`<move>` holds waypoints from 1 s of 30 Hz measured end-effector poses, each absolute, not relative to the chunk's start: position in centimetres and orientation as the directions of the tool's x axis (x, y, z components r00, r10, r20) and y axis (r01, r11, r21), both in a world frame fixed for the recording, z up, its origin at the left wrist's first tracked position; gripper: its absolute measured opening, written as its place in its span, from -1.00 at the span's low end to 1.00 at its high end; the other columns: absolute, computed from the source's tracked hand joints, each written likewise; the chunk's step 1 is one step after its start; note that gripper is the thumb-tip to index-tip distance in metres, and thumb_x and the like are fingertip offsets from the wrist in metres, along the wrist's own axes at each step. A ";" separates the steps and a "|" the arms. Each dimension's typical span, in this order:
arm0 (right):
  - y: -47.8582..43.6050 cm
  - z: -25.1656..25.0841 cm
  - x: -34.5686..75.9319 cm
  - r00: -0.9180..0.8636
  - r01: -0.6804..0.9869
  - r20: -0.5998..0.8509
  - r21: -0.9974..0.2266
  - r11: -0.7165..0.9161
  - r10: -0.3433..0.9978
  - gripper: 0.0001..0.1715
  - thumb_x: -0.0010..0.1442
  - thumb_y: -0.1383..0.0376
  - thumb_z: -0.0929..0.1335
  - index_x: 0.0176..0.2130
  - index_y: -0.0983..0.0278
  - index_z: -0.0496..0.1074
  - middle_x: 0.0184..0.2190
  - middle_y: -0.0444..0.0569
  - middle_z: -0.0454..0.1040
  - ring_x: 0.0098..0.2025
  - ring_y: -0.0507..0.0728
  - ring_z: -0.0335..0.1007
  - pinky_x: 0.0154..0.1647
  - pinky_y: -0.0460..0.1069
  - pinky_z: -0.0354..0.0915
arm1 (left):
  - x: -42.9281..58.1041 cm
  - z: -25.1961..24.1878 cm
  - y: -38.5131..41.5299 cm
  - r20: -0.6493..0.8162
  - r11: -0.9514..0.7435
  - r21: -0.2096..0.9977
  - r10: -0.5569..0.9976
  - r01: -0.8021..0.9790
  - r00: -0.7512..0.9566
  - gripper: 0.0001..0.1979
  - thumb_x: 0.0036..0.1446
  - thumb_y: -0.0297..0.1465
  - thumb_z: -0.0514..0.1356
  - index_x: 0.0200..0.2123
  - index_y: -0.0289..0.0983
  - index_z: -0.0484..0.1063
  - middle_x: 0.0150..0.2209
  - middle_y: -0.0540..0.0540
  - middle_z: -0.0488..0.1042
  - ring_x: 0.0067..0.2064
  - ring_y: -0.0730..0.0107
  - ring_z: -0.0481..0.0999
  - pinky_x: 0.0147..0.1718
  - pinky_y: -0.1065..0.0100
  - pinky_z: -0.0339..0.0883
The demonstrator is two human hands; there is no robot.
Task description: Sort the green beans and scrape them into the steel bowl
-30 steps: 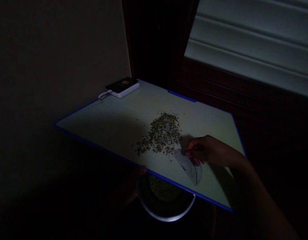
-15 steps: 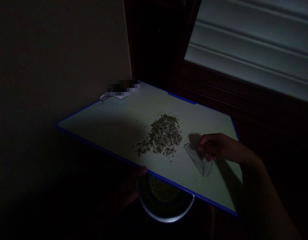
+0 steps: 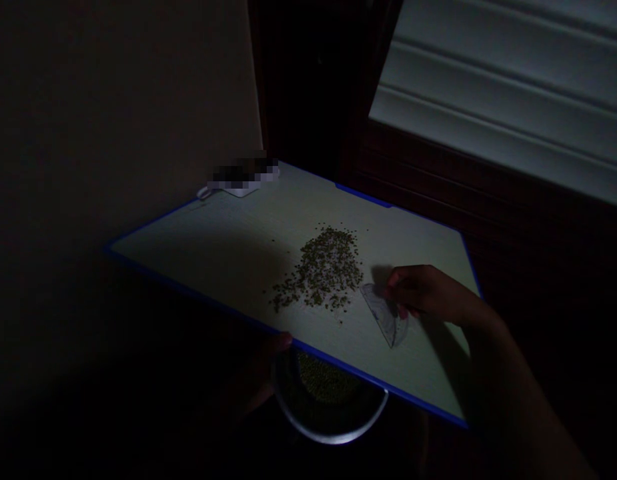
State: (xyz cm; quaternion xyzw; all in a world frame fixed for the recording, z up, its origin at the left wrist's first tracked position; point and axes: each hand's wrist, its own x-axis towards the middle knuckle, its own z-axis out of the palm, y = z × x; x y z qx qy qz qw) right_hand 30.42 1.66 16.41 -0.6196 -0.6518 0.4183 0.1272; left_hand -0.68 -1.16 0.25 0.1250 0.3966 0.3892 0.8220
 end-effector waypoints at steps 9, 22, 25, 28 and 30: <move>1.7 16.1 33.2 -0.058 0.668 -0.320 -0.717 -0.201 0.946 -0.68 0.25 0.05 0.34 -0.26 0.26 0.40 -0.58 -0.14 0.41 -0.65 -0.04 0.18 -0.66 -0.12 0.08 | -0.2 0.6 -0.7 -0.551 0.659 0.536 0.747 -0.528 0.373 -0.57 -0.23 -0.25 0.52 -0.22 -0.22 0.62 -0.05 -0.12 0.64 0.19 -0.04 0.46 0.27 0.06 0.24; 2.0 15.6 30.9 -0.005 0.637 -0.308 -0.734 -0.235 0.951 -0.75 0.22 0.11 0.33 -0.27 0.27 0.38 -0.56 -0.10 0.48 -0.65 -0.02 0.27 -0.66 -0.11 0.19 | 0.3 2.2 -0.7 -0.505 0.654 0.527 0.755 -0.544 0.418 -0.55 -0.36 -0.21 0.56 -0.31 -0.23 0.65 -0.06 -0.13 0.64 0.27 -0.08 0.36 0.30 0.07 0.19; 2.2 15.5 31.6 0.056 0.640 -0.288 -0.725 -0.255 0.956 -0.76 0.19 0.14 0.34 -0.29 0.28 0.39 -0.59 -0.09 0.47 -0.67 -0.01 0.27 -0.66 -0.11 0.17 | 0.1 1.6 -0.7 -0.490 0.649 0.543 0.760 -0.533 0.427 -0.64 -0.24 -0.22 0.53 -0.31 -0.21 0.65 -0.13 -0.10 0.66 0.25 -0.03 0.39 0.29 0.08 0.21; 2.1 15.6 32.4 0.091 0.633 -0.265 -0.729 -0.261 0.960 -0.76 0.18 0.13 0.35 -0.33 0.27 0.39 -0.63 -0.11 0.44 -0.69 -0.01 0.24 -0.67 -0.10 0.16 | -0.1 1.2 -0.8 -0.493 0.652 0.545 0.758 -0.527 0.427 -0.54 -0.24 -0.20 0.52 -0.21 -0.22 0.64 -0.06 -0.11 0.64 0.25 -0.05 0.39 0.26 0.05 0.25; 2.1 15.7 32.6 0.102 0.623 -0.245 -0.740 -0.254 0.964 -0.78 0.17 0.14 0.35 -0.32 0.27 0.40 -0.62 -0.11 0.44 -0.68 0.00 0.27 -0.66 -0.10 0.17 | -0.1 1.2 -0.8 -0.486 0.644 0.549 0.764 -0.533 0.424 -0.50 -0.24 -0.20 0.52 -0.16 -0.22 0.63 0.02 -0.11 0.60 0.25 -0.05 0.39 0.24 0.05 0.28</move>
